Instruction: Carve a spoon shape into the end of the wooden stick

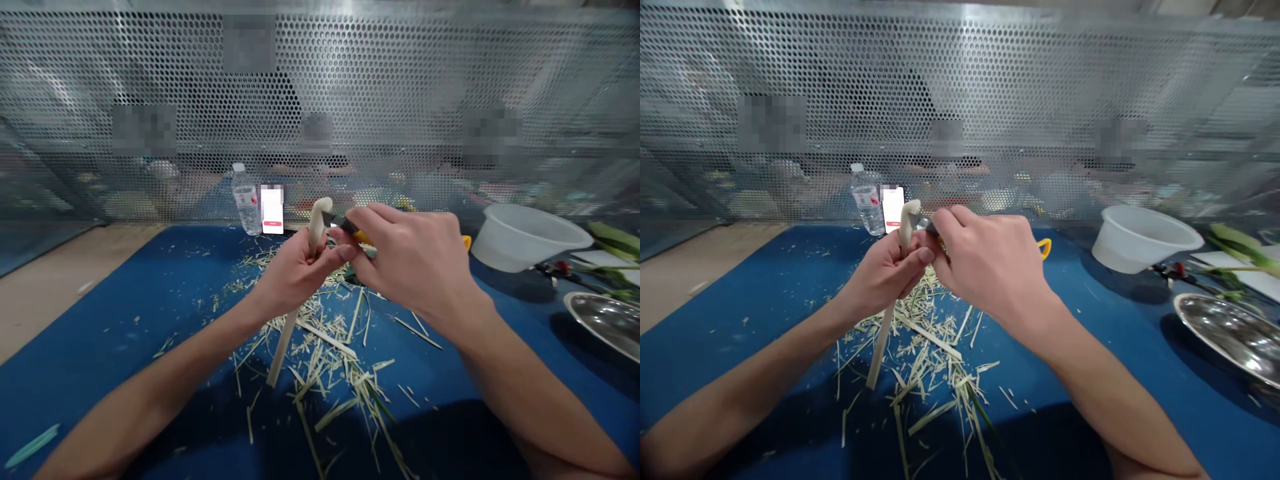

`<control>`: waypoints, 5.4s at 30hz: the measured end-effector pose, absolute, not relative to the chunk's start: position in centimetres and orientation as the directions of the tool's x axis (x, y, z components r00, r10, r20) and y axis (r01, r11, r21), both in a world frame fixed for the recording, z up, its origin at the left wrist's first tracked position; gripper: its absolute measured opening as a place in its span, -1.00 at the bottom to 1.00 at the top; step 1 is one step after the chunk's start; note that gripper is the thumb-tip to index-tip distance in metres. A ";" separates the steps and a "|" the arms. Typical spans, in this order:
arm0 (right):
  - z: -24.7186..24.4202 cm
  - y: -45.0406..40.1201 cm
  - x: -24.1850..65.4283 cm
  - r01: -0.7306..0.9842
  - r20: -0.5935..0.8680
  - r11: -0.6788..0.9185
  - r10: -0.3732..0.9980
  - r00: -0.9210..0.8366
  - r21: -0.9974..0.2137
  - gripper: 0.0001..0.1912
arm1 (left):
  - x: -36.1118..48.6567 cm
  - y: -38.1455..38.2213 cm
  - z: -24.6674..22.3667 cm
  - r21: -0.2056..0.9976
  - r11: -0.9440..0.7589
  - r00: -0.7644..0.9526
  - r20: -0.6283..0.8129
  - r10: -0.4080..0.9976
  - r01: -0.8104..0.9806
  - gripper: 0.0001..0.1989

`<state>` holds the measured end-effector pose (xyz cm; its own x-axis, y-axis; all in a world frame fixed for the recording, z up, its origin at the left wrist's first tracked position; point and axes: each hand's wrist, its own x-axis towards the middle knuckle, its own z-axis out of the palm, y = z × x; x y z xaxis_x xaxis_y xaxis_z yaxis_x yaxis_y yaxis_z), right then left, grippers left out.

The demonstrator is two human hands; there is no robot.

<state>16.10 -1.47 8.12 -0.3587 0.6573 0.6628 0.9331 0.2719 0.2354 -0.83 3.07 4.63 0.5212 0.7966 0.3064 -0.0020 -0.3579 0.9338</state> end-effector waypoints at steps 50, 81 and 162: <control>7.3 -0.4 15.8 0.950 0.611 0.292 0.735 -0.294 0.106 -0.72 | -0.7 3.0 4.0 0.937 -0.341 0.399 0.286 0.871 0.072 -0.59; 8.2 0.8 16.8 0.915 0.670 0.371 0.721 -0.176 -0.158 -0.60 | -0.3 3.1 4.4 0.962 0.047 0.535 0.109 0.838 -0.270 -0.84; 6.9 3.5 17.5 0.295 0.683 0.675 0.724 -0.094 -0.676 -0.57 | -0.4 2.5 5.2 0.938 -0.329 0.268 0.347 0.899 -0.111 -0.86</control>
<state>17.52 3.46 6.93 -0.0936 0.7243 0.6831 0.2953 0.6755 -0.6757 -0.43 2.51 5.22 0.2684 0.8987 0.3467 -0.1112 -0.3286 0.9379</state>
